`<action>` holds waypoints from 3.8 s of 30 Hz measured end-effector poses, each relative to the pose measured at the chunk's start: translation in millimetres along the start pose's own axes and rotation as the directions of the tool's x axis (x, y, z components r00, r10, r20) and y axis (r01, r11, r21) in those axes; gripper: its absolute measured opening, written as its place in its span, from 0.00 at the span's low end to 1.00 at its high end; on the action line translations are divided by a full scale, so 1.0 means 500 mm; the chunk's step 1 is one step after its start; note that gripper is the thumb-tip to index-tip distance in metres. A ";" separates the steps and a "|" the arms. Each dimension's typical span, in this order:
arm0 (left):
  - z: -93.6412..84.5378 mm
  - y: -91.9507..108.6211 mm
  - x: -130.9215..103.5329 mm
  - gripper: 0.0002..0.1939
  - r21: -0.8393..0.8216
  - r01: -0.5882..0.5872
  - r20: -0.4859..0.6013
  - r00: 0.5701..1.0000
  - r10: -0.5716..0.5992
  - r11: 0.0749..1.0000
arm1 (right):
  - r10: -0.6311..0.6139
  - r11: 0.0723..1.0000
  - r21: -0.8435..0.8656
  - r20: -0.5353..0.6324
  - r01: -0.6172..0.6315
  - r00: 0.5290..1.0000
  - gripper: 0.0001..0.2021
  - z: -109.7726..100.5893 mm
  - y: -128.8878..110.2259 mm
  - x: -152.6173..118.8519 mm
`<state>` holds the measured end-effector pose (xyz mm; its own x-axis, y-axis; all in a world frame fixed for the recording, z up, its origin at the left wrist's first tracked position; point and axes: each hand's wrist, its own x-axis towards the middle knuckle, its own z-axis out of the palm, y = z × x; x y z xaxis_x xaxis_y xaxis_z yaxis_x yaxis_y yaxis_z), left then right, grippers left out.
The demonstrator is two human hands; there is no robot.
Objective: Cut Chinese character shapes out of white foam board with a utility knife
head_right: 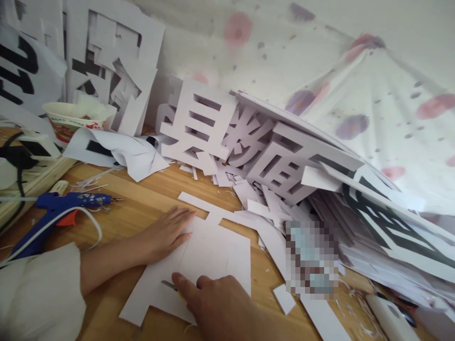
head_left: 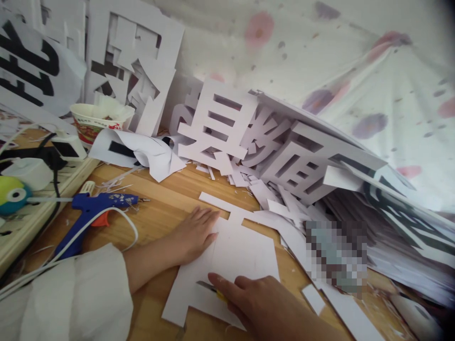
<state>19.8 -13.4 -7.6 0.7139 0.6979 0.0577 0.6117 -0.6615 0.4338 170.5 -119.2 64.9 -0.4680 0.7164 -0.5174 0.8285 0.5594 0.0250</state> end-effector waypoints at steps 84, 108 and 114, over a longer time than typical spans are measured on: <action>0.040 -0.002 0.001 0.25 0.214 -0.065 -0.125 0.988 0.093 0.975 | -0.103 0.995 -0.027 -0.093 0.101 0.990 0.36 -0.006 0.023 -0.040; 0.040 -0.002 0.002 0.25 0.221 -0.049 -0.132 0.988 0.080 0.974 | -0.122 0.992 0.012 -0.082 0.124 0.989 0.40 -0.005 0.026 -0.035; 0.038 -0.001 0.002 0.26 0.212 -0.059 -0.117 0.989 0.085 0.976 | -0.164 0.983 -0.089 -0.064 0.158 0.984 0.38 -0.008 0.023 -0.028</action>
<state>26.7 -17.6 -24.7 0.7186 0.6663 0.1994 0.6269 -0.7446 0.2293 185.4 -121.1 75.9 -0.6163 0.6402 -0.4587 0.7134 0.7005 0.0192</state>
